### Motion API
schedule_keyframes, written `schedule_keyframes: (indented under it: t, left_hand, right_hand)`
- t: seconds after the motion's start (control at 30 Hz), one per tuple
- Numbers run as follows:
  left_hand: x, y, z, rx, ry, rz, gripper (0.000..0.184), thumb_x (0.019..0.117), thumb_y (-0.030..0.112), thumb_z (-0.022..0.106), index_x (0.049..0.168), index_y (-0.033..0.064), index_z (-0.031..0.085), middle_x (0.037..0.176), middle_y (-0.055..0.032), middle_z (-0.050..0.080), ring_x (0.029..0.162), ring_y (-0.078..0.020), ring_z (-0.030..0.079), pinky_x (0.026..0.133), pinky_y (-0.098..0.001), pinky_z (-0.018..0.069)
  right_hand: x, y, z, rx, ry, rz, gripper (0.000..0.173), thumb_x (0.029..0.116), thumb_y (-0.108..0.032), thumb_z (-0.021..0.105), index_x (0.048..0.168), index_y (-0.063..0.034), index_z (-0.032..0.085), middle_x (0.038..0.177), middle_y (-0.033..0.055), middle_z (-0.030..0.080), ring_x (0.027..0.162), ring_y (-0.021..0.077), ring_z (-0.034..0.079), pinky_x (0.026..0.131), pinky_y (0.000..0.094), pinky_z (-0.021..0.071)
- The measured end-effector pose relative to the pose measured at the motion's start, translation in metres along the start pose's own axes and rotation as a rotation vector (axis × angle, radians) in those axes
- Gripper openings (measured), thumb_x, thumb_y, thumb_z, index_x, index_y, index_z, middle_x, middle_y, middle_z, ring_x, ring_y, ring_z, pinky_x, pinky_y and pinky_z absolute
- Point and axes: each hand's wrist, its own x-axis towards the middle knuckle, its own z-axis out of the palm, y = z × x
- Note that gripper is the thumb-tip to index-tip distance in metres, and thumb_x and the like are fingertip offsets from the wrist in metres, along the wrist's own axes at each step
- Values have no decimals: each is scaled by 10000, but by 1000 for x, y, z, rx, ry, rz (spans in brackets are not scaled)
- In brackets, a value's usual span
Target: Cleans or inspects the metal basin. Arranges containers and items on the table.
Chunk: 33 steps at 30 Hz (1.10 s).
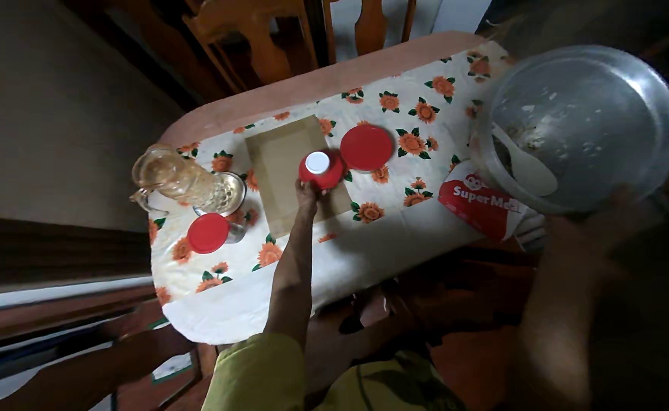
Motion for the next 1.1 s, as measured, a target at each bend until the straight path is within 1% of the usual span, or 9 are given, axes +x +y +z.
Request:
schedule_keyframes:
  t: [0.07,0.17,0.27,0.4,0.6,0.67,0.73,0.97,1.1]
  left_hand:
    - [-1,8,-5,46,-22,-19,567,1081,148,462,1582,80,205,1341,-263,546,914,-290,670,756,-435,589]
    - [2,16,-4,100,12,-100,596,1071,240,503,1581,128,216,1221,-271,605,812,-312,679,683,-454,592]
    - [12,16,-7,171,-52,-77,643,1100,390,437,1636,247,111,1355,-302,545,961,-394,667,782,-545,580]
    - [14,10,-10,202,-34,-19,538,1116,323,393,1605,188,217,1290,-275,575,947,-355,650,784,-526,565]
    - [5,10,-14,136,46,-22,503,1113,248,410,1579,144,253,1305,-265,559,870,-326,660,731,-500,575]
    - [2,7,-19,149,65,-14,505,1115,263,405,1579,142,245,1281,-256,562,817,-301,661,692,-474,582]
    - [-4,6,-27,170,65,-27,510,1111,295,406,1581,175,248,1303,-248,560,846,-304,658,721,-480,575]
    - [-11,12,-49,219,75,-27,488,1110,272,431,1565,184,280,1283,-235,566,769,-287,653,671,-455,576]
    - [-21,25,-45,169,63,-38,471,1113,259,432,1557,185,294,1240,-214,566,684,-245,632,602,-395,567]
  right_hand:
    - [-2,-1,2,-5,-2,10,383,1115,-282,322,1474,-156,367,1384,63,532,1275,187,550,1046,429,501]
    - [-3,-1,6,-20,33,10,394,1115,-279,328,1482,-142,365,1404,74,524,1290,197,543,1051,442,498]
    - [-3,0,6,-14,34,5,392,1116,-278,334,1479,-134,366,1402,80,525,1292,203,545,1057,442,496]
    - [-4,-1,4,-18,1,16,389,1121,-288,310,1479,-140,348,1399,74,519,1299,194,537,1064,435,493]
    - [-1,-2,1,-29,56,27,402,1106,-294,383,1481,-152,355,1409,77,525,1298,218,548,1050,458,509]
    - [-1,-2,1,-12,41,27,392,1110,-288,374,1477,-153,351,1411,74,520,1314,213,537,1068,460,500]
    - [1,-2,1,15,28,40,383,1111,-289,364,1473,-161,355,1418,69,515,1326,210,528,1080,462,490]
    - [2,0,1,-12,38,45,415,1114,-313,360,1497,-158,324,1432,72,502,1333,202,519,1074,451,494]
    - [0,1,0,-1,35,53,419,1118,-325,345,1505,-165,319,1447,52,486,1344,180,502,1099,422,469]
